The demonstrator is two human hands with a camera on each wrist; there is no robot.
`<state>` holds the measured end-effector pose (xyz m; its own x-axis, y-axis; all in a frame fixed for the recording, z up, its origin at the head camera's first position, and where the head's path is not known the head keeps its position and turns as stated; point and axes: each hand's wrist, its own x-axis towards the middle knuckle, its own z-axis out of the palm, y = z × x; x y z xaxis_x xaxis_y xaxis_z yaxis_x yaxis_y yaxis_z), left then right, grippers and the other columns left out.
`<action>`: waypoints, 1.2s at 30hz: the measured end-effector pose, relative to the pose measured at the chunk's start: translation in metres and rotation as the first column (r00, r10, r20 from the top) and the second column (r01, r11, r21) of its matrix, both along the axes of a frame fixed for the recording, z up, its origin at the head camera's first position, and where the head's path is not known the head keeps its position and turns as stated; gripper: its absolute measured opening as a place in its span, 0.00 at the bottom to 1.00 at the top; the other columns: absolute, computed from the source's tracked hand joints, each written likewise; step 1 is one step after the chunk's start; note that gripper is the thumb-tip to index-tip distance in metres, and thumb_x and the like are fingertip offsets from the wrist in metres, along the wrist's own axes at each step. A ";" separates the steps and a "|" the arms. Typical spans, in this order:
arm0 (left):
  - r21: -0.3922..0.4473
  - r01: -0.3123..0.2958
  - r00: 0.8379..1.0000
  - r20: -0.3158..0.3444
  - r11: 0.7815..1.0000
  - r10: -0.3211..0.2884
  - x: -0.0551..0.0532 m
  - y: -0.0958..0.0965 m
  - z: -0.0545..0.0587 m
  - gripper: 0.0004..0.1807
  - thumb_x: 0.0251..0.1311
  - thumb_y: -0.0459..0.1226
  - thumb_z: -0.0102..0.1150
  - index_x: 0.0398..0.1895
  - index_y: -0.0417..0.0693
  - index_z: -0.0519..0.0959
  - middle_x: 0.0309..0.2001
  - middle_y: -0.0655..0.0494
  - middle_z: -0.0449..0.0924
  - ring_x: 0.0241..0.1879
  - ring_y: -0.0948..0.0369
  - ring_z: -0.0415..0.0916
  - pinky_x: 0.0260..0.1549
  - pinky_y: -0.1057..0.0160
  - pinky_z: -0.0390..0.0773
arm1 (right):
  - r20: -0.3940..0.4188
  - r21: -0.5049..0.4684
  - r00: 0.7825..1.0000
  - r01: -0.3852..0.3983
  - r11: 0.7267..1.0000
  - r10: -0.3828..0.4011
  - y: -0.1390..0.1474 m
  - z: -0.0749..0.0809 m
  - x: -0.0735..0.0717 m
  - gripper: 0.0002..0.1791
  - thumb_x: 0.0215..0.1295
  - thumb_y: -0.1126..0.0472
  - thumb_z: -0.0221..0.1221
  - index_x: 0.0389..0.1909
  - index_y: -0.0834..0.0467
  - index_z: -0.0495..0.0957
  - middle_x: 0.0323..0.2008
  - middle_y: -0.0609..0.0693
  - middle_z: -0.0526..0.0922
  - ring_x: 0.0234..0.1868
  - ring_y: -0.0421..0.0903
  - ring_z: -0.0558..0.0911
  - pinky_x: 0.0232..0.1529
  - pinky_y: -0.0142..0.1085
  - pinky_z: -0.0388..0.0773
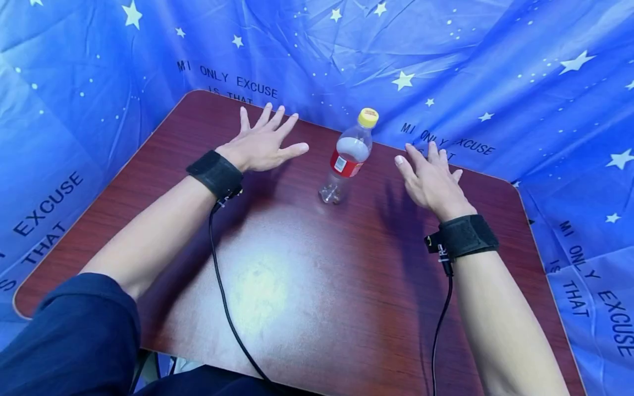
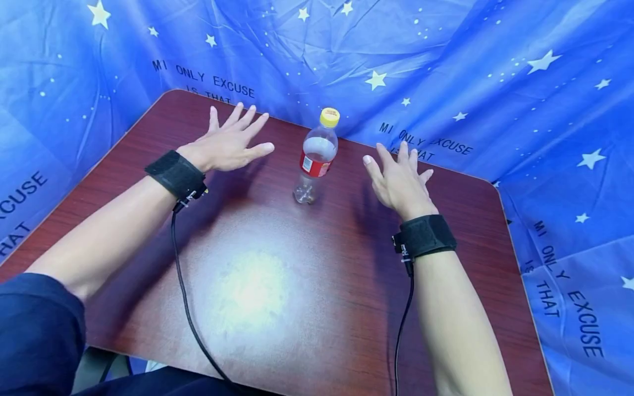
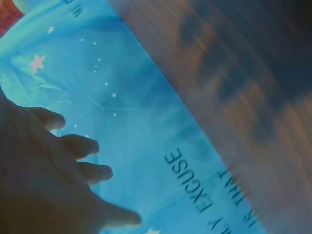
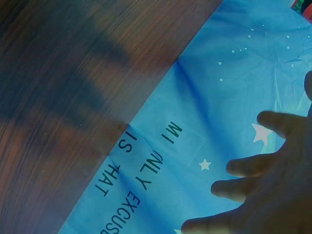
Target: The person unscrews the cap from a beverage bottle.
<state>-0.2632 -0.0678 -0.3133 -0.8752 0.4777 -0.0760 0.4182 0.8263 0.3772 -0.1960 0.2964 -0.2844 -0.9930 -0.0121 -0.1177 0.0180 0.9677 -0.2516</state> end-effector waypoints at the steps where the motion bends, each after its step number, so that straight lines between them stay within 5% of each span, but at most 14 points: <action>1: 0.026 0.009 1.000 0.010 1.000 -0.009 0.001 0.002 -0.002 0.51 0.71 0.74 0.29 0.86 0.60 0.35 0.86 0.48 0.28 0.84 0.47 0.16 0.69 0.27 0.13 | 0.001 -0.003 1.000 0.000 1.000 0.000 -0.001 0.001 0.000 0.44 0.77 0.26 0.26 0.86 0.43 0.45 0.83 0.66 0.25 0.81 0.72 0.26 0.66 0.82 0.29; 11: 0.296 0.035 0.989 0.125 0.954 -0.075 0.017 0.032 -0.031 0.60 0.67 0.70 0.51 0.86 0.53 0.31 0.87 0.58 0.29 0.85 0.55 0.23 0.76 0.33 0.21 | -0.046 -0.051 0.999 -0.013 0.999 0.011 -0.012 0.017 0.000 0.39 0.77 0.26 0.27 0.84 0.33 0.45 0.83 0.62 0.24 0.82 0.72 0.29 0.71 0.78 0.38; 21: 0.332 0.021 0.989 0.131 0.943 -0.069 0.029 0.062 -0.046 0.63 0.62 0.68 0.62 0.86 0.50 0.39 0.86 0.53 0.42 0.86 0.49 0.34 0.75 0.27 0.29 | -0.292 -0.058 0.956 -0.049 0.997 0.030 -0.042 0.043 0.009 0.35 0.81 0.32 0.35 0.78 0.43 0.68 0.80 0.61 0.61 0.81 0.62 0.60 0.75 0.65 0.57; 28: 0.373 -0.008 0.989 0.138 0.928 -0.047 0.031 0.078 -0.054 0.64 0.60 0.65 0.68 0.86 0.49 0.42 0.85 0.50 0.49 0.85 0.51 0.41 0.76 0.29 0.33 | -0.391 -0.014 0.916 -0.101 0.995 0.088 -0.065 0.063 0.007 0.34 0.80 0.33 0.39 0.73 0.47 0.74 0.76 0.59 0.68 0.79 0.61 0.63 0.73 0.66 0.56; 36: 0.438 -0.027 0.998 0.070 0.899 -0.004 0.036 0.095 -0.065 0.65 0.59 0.63 0.70 0.85 0.44 0.41 0.81 0.47 0.60 0.81 0.53 0.57 0.79 0.34 0.39 | -0.425 0.029 0.896 -0.132 0.991 0.132 -0.087 0.081 0.007 0.37 0.77 0.32 0.45 0.59 0.58 0.85 0.69 0.61 0.77 0.73 0.64 0.69 0.70 0.66 0.60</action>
